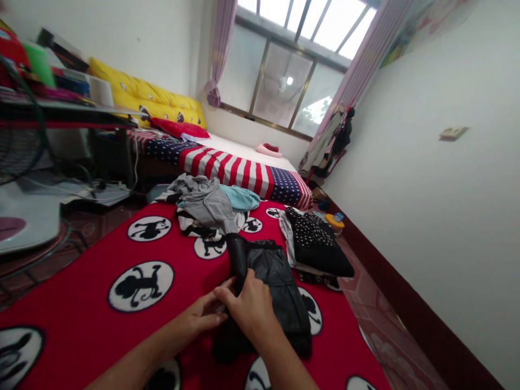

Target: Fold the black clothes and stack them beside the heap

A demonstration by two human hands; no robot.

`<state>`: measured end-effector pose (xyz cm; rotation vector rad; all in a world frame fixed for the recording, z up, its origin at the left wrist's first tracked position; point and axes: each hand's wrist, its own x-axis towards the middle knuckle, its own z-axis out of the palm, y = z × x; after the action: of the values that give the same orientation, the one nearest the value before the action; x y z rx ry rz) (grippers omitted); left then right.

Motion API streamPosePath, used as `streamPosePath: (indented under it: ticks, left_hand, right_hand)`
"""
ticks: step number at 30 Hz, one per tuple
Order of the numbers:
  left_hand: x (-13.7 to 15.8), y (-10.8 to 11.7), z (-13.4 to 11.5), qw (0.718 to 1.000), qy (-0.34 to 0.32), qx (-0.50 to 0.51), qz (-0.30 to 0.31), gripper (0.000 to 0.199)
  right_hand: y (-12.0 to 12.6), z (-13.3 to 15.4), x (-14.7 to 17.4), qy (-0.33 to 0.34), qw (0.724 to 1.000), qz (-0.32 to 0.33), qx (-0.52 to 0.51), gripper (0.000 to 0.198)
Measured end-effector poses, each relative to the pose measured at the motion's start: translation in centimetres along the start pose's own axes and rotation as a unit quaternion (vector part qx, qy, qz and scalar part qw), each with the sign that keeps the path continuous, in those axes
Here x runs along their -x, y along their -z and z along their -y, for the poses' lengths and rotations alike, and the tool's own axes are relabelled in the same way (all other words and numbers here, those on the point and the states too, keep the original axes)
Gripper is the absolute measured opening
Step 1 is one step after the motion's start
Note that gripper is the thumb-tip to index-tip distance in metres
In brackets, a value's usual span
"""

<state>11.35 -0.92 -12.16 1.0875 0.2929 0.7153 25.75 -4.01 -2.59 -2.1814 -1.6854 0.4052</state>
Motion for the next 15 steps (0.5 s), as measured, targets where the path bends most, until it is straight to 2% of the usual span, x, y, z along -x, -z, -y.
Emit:
streamPosePath:
  ticks: [2,4,8,10,12,15]
  left_hand:
    - [-0.6,0.0,1.2,1.0,-0.001,0.019,0.0,0.072]
    - [-1.2,0.4,2.2,0.999,0.003,0.035,-0.021,0.075]
    - [-1.9,1.4,2.7,0.993,0.002,0.013,-0.116,0.073]
    - [-1.8,1.7,2.2,0.986,-0.011,-0.003,-0.168,0.067]
    - [-1.6,2.0,1.6,0.979,-0.018,-0.01,-0.202,0.06]
    - [-1.2,1.9,1.3,0.98,-0.009,-0.023,-0.197,0.051]
  right_hand:
    - [-0.6,-1.3,-0.5,-0.016,0.999,-0.026,-0.036,0.057]
    - [-1.1,-2.8,-1.1,0.004,0.992,-0.027,-0.12,0.046]
    - [-0.9,-5.3,-1.5,0.038,0.948,0.001,-0.315,0.037]
    - [0.5,-6.1,-1.1,0.014,0.926,-0.004,-0.377,0.04]
    - [3.1,-6.8,-0.3,-0.018,0.912,-0.026,-0.408,0.044]
    - [8.4,-7.7,1.1,-0.079,0.9,-0.083,-0.42,0.045]
